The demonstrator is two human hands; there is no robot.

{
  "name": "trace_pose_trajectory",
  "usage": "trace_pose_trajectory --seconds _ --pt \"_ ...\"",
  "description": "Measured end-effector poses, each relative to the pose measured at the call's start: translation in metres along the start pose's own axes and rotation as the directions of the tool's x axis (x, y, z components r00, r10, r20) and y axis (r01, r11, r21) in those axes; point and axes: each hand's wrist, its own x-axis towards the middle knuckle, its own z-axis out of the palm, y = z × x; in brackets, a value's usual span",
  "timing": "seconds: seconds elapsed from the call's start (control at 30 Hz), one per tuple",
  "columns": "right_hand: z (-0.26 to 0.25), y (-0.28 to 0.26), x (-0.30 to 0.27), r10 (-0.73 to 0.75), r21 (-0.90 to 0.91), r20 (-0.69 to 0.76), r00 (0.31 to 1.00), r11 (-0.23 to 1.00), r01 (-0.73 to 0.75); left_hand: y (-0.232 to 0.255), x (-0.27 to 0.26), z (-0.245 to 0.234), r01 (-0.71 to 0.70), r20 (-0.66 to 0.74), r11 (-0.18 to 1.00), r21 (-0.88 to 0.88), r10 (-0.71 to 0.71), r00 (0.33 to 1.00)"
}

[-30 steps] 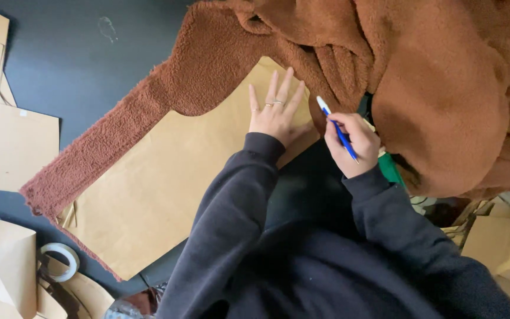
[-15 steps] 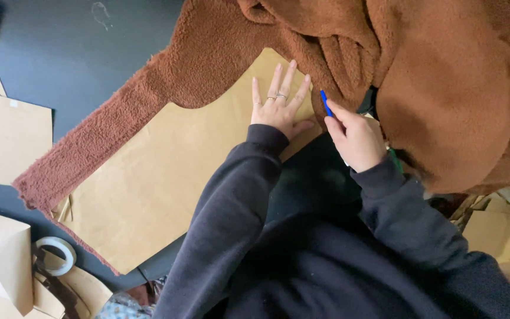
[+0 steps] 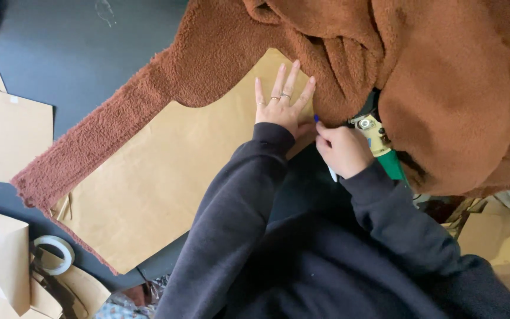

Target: Marking a piece of brown fabric using a paper pattern and a pen, then cutting it with an electric rotary cutter.

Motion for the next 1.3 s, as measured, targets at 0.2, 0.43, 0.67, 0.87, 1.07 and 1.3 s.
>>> trace_pose_trajectory --seconds 0.2,0.43,0.67,0.87,1.07,1.3 --pt "-0.02 0.016 -0.032 0.017 0.012 0.081 0.997 1.0 -0.018 0.0 0.0 -0.003 0.011 0.015 0.998 -0.069 -0.01 1.0" --pt "-0.007 0.003 0.019 0.0 0.15 -0.161 0.987 0.988 0.024 0.003 0.001 -0.006 0.002 -0.001 1.0 -0.021 -0.002 1.0" --pt "0.002 0.003 0.002 -0.067 0.127 -0.117 0.991 0.989 0.081 0.002 -0.005 -0.007 0.017 0.085 1.0 -0.007 -0.017 0.996" --pt "-0.022 0.009 -0.054 -0.037 0.071 0.033 0.999 0.997 0.035 0.004 -0.007 -0.015 0.009 0.054 1.0 -0.007 -0.008 0.999" --pt "0.005 0.026 -0.101 -0.09 0.126 -0.22 0.971 0.985 0.119 0.012 -0.046 -0.04 0.018 0.215 0.998 -0.058 -0.005 0.977" --pt "0.027 0.031 -0.119 -0.033 -0.084 -0.119 0.992 0.996 0.023 -0.001 -0.08 0.022 -0.042 -0.214 0.961 -0.272 -0.018 0.977"
